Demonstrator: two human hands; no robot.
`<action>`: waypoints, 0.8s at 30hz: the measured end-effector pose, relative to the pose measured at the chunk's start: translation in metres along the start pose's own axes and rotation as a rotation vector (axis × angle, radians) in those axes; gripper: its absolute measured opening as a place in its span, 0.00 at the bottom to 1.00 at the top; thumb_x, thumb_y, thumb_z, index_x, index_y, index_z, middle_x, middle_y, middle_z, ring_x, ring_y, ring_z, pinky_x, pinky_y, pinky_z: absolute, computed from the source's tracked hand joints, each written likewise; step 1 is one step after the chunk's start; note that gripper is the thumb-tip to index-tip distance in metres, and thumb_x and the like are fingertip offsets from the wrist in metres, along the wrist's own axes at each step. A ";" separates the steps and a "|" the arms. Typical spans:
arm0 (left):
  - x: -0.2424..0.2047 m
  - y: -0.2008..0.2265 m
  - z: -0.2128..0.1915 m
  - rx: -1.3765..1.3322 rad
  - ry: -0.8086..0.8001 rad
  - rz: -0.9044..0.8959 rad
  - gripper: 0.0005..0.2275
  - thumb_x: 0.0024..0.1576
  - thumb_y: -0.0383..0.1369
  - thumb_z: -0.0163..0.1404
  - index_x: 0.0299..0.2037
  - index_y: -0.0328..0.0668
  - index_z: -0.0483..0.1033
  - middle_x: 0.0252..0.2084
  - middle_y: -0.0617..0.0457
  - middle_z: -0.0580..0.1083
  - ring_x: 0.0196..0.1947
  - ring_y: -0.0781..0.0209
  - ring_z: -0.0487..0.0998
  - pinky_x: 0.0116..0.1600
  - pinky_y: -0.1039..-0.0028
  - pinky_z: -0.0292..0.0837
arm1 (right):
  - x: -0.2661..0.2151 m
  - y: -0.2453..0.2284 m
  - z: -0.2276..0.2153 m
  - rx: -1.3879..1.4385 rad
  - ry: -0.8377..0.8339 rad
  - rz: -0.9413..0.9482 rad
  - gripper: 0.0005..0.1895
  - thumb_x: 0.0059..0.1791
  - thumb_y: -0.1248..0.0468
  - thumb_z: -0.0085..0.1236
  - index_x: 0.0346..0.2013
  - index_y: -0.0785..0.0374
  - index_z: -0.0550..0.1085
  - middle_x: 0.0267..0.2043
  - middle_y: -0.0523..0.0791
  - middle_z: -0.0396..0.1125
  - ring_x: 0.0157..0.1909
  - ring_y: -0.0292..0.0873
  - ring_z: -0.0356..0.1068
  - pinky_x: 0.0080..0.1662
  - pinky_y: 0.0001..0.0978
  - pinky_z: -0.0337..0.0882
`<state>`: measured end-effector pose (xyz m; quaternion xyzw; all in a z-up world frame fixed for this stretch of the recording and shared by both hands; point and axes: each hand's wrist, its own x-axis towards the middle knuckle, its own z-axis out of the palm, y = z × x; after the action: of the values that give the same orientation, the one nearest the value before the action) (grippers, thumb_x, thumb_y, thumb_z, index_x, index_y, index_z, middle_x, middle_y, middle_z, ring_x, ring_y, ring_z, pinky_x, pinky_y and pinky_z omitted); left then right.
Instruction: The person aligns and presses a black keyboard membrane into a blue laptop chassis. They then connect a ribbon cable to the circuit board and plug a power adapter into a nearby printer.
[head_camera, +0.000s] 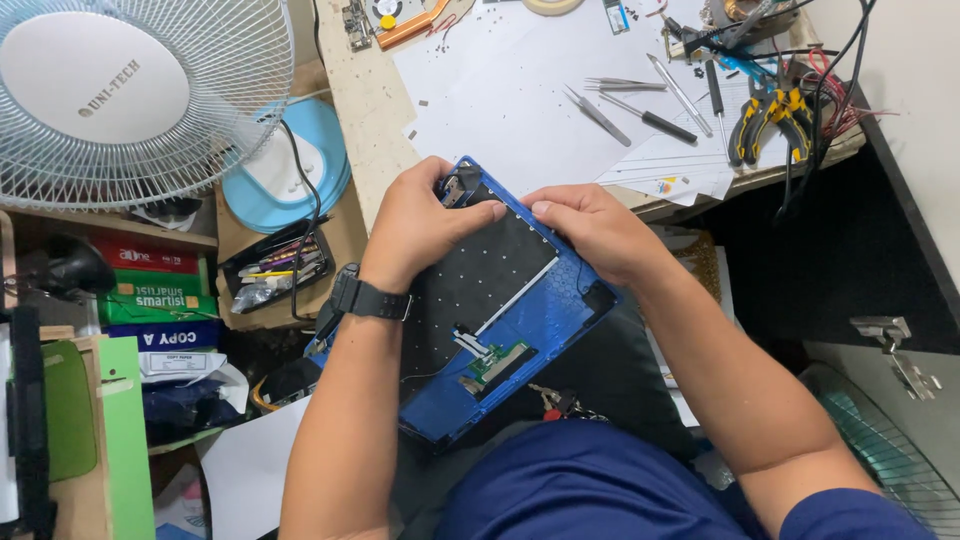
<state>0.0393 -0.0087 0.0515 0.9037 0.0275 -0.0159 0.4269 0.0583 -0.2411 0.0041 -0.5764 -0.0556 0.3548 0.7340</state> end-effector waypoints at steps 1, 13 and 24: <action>-0.001 0.000 0.000 0.001 -0.001 -0.001 0.23 0.39 0.46 0.68 0.35 0.35 0.78 0.29 0.50 0.77 0.29 0.62 0.78 0.37 0.71 0.75 | -0.003 -0.003 0.003 0.001 0.000 0.001 0.17 0.55 0.66 0.45 0.53 0.71 0.76 0.41 0.46 0.76 0.40 0.34 0.74 0.45 0.26 0.75; 0.000 0.011 -0.008 0.075 -0.056 -0.021 0.23 0.40 0.47 0.68 0.34 0.35 0.78 0.28 0.48 0.78 0.28 0.59 0.79 0.36 0.70 0.74 | -0.010 -0.013 0.017 -0.344 0.031 -0.143 0.13 0.54 0.67 0.47 0.49 0.68 0.77 0.35 0.40 0.73 0.35 0.29 0.68 0.40 0.24 0.70; -0.001 0.013 -0.010 0.058 -0.059 0.005 0.20 0.41 0.47 0.67 0.33 0.38 0.81 0.28 0.49 0.80 0.28 0.60 0.81 0.36 0.70 0.76 | -0.010 -0.018 0.002 -0.351 -0.123 -0.102 0.21 0.56 0.62 0.45 0.62 0.65 0.72 0.45 0.39 0.75 0.45 0.28 0.70 0.48 0.22 0.71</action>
<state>0.0392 -0.0092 0.0676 0.9150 0.0119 -0.0423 0.4010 0.0580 -0.2472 0.0236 -0.6693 -0.1906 0.3364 0.6344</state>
